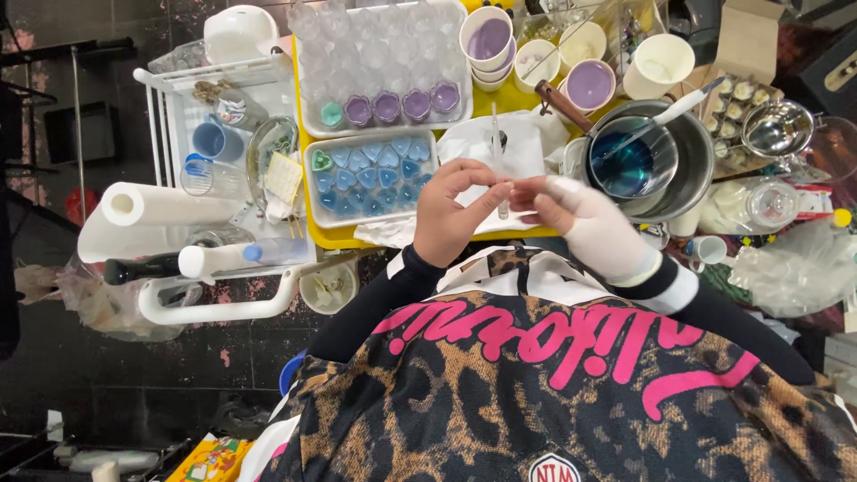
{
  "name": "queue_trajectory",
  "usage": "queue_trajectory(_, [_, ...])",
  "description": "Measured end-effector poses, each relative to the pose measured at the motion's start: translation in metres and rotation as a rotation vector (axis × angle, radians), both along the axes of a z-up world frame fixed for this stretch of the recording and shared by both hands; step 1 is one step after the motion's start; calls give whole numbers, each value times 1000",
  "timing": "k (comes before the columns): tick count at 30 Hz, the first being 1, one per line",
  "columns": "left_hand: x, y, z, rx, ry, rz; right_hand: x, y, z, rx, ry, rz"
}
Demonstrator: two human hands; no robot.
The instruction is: Preparing blue scented wax and pouring it into heart-shaped molds.
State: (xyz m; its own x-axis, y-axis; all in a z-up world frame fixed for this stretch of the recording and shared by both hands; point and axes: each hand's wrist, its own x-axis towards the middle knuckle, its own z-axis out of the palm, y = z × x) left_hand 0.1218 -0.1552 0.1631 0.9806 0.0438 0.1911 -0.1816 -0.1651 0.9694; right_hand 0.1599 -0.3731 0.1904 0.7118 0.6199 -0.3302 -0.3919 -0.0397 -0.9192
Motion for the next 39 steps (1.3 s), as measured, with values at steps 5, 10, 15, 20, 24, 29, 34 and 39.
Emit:
queue_trajectory(5, [0, -15, 11, 104, -57, 58, 18, -18, 30, -211, -357, -71])
queue_trajectory(10, [1, -32, 12, 134, -103, 94, 34, -14, 47, -227, -697, -4])
queue_trajectory(15, [-1, -45, 9, 107, -78, 131, 42, -11, 42, -281, -800, 43])
queue_trajectory(20, [1, -50, 10, 139, -109, 147, 48, -13, 48, -317, -826, 62])
queue_trajectory(24, [0, -49, 19, 142, -74, 160, 59, -17, 52, -299, -794, 70])
queue_trajectory(29, [-9, -40, 2, 110, -44, 197, 68, -19, 59, -292, -836, 107])
queue_trajectory(34, [-15, -39, 3, 132, -113, 203, 60, -11, 52, -243, -641, 154])
queue_trajectory(39, [-13, -37, -1, 91, -56, 149, 44, -21, 56, -212, -227, 40])
